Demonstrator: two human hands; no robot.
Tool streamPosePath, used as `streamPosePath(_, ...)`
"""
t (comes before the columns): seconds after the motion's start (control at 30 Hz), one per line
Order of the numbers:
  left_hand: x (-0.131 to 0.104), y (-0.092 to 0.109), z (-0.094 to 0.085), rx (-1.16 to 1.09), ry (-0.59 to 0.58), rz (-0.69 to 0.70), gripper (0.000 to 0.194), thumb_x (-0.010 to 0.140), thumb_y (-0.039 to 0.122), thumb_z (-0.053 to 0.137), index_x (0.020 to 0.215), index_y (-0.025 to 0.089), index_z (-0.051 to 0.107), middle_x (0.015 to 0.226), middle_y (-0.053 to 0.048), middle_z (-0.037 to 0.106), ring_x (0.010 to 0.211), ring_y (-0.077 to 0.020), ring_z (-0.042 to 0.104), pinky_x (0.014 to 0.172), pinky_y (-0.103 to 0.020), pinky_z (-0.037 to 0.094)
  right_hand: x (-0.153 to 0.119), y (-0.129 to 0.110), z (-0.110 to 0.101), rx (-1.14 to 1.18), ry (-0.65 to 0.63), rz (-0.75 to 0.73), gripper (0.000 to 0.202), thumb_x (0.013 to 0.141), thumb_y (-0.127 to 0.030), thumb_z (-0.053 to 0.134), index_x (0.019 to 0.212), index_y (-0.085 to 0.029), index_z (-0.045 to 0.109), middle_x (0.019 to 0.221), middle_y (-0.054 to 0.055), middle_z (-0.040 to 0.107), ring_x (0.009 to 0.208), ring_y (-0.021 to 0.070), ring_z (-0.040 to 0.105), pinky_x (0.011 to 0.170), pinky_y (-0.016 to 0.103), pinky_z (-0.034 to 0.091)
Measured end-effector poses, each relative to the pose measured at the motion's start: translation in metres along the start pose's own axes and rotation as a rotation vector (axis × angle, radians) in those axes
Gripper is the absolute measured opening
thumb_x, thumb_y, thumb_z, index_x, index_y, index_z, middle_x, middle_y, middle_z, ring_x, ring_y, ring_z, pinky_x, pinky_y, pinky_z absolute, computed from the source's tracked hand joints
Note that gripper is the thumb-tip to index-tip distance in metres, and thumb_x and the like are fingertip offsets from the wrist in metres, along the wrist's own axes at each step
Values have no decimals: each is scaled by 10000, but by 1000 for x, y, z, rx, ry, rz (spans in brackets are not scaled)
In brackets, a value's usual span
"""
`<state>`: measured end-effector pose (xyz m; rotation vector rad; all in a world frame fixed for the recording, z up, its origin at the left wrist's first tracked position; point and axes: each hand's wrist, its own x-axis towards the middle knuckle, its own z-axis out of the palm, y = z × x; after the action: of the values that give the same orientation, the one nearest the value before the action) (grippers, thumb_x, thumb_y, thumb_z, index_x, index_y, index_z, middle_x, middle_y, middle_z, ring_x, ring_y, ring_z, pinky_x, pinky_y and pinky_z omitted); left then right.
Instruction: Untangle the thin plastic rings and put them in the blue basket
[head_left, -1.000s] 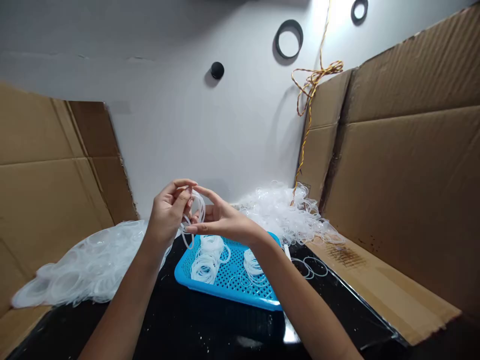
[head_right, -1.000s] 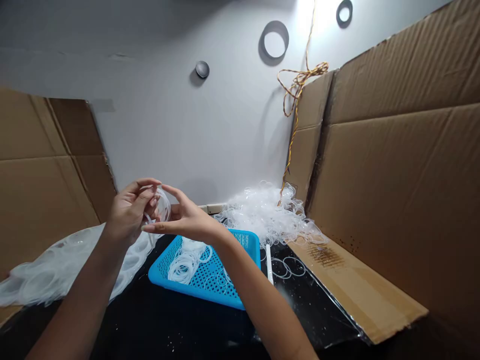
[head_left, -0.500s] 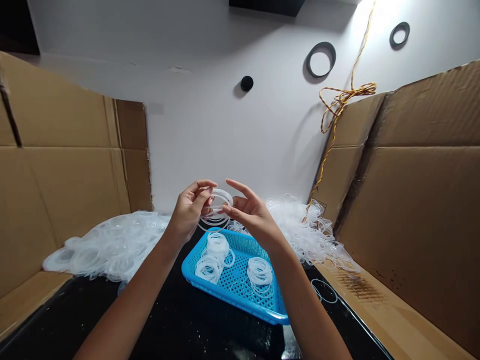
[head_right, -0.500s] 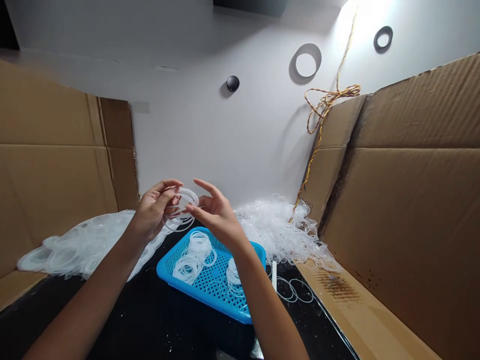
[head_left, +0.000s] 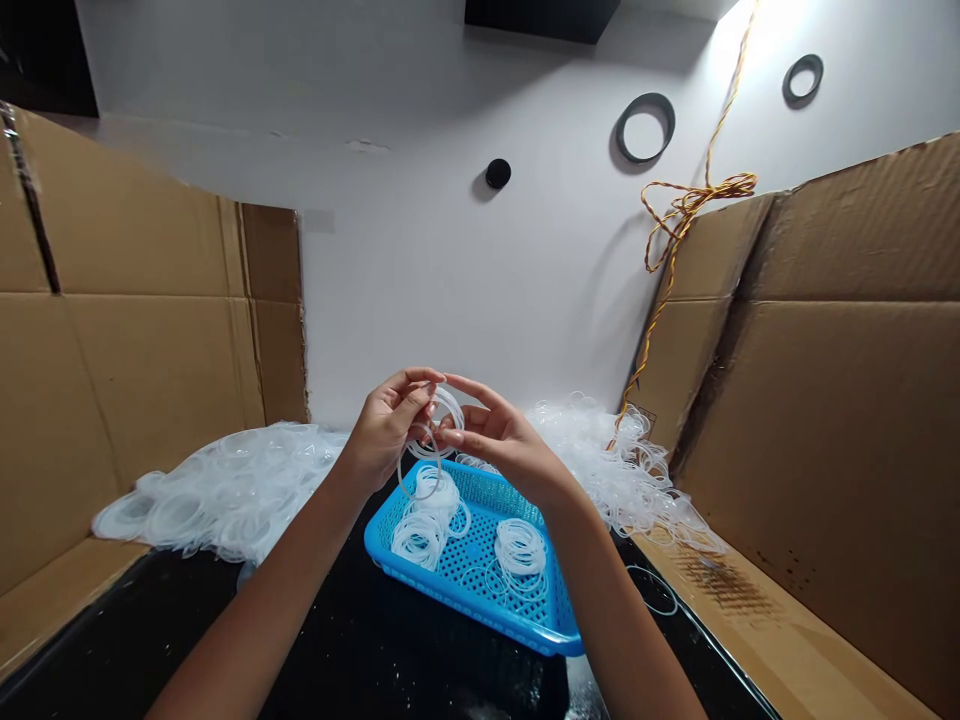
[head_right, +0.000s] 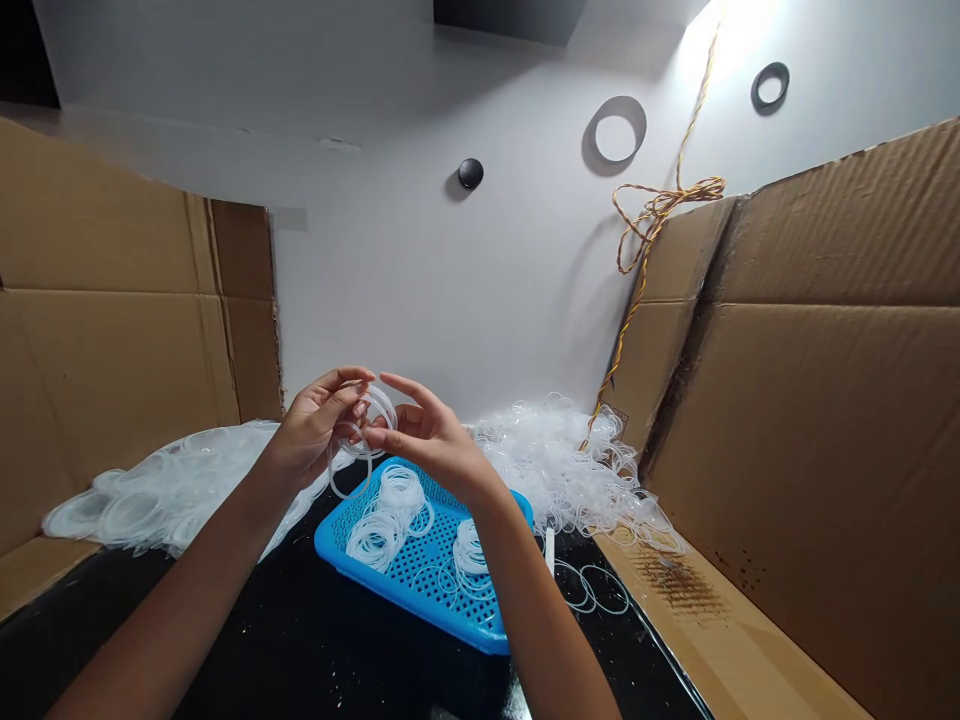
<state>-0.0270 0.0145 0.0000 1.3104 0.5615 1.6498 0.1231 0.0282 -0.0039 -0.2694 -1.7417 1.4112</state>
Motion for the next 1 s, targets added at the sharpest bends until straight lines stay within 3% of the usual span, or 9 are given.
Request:
streamPosePath(0.1, 0, 1, 1, -15, -11, -9, 166, 674, 247, 682, 797, 173, 599, 517, 78, 503, 369, -27, 436, 357, -128, 372, 0, 2, 2, 3, -47, 23, 673, 660, -198, 753, 1260, -241, 453, 788, -4, 617, 759, 142, 599, 724, 307, 500)
streamPosePath(0.27, -1, 6, 1, -52, -49, -65, 182, 671, 230, 680, 809, 165, 581, 520, 77, 521, 321, -9, 397, 369, -143, 389, 1, 3, -5, 57, -99, 49, 637, 722, -218, 708, 1292, -231, 424, 761, 6, 644, 692, 134, 602, 707, 309, 489)
streamPosePath(0.4, -2, 8, -2, -102, -116, -190, 214, 684, 209, 677, 866, 160, 576, 525, 65, 542, 321, -16, 416, 376, -151, 404, 1, 0, -18, 218, -3, 36, 490, 749, -226, 667, 1214, -231, 516, 664, -28, 591, 686, 118, 590, 750, 294, 476)
streamPosePath(0.53, -1, 3, -5, -147, -235, -318, 318, 700, 226, 688, 995, 185, 574, 656, 11, 630, 400, -63, 538, 440, -195, 467, 0, -7, -24, 298, 104, 58, 452, 717, -241, 671, 1157, -243, 566, 685, -30, 554, 642, 103, 544, 718, 272, 485)
streamPosePath(0.7, -5, 1, -7, -284, -434, -311, 353, 670, 232, 731, 1009, 269, 641, 553, 44, 614, 490, -99, 623, 584, -230, 535, 1, -8, -20, 383, 141, 89, 439, 647, -230, 712, 1070, -261, 598, 745, -29, 558, 614, 81, 522, 667, 232, 496)
streamPosePath(0.77, -7, 3, -7, -325, -418, -248, 288, 620, 240, 764, 895, 281, 687, 512, 60, 604, 523, -111, 645, 626, -245, 549, 3, -4, -16, 371, 133, 95, 418, 646, -231, 714, 1048, -261, 605, 748, -29, 569, 597, 79, 521, 655, 237, 501)
streamPosePath(0.87, -9, 7, -6, -318, -294, -166, 196, 601, 205, 772, 776, 271, 713, 660, 41, 695, 621, -123, 679, 672, -250, 556, 6, 4, -13, 255, 130, 84, 366, 682, -247, 705, 1036, -236, 613, 801, 3, 620, 663, 107, 579, 708, 284, 510)
streamPosePath(1.0, -8, 10, -6, -220, -251, -119, 190, 733, 168, 675, 905, 239, 717, 930, -11, 730, 862, -130, 675, 788, -221, 529, 8, 10, -13, 7, 266, -99, 229, 758, -311, 661, 964, -213, 642, 939, 48, 655, 853, 149, 620, 822, 329, 483)
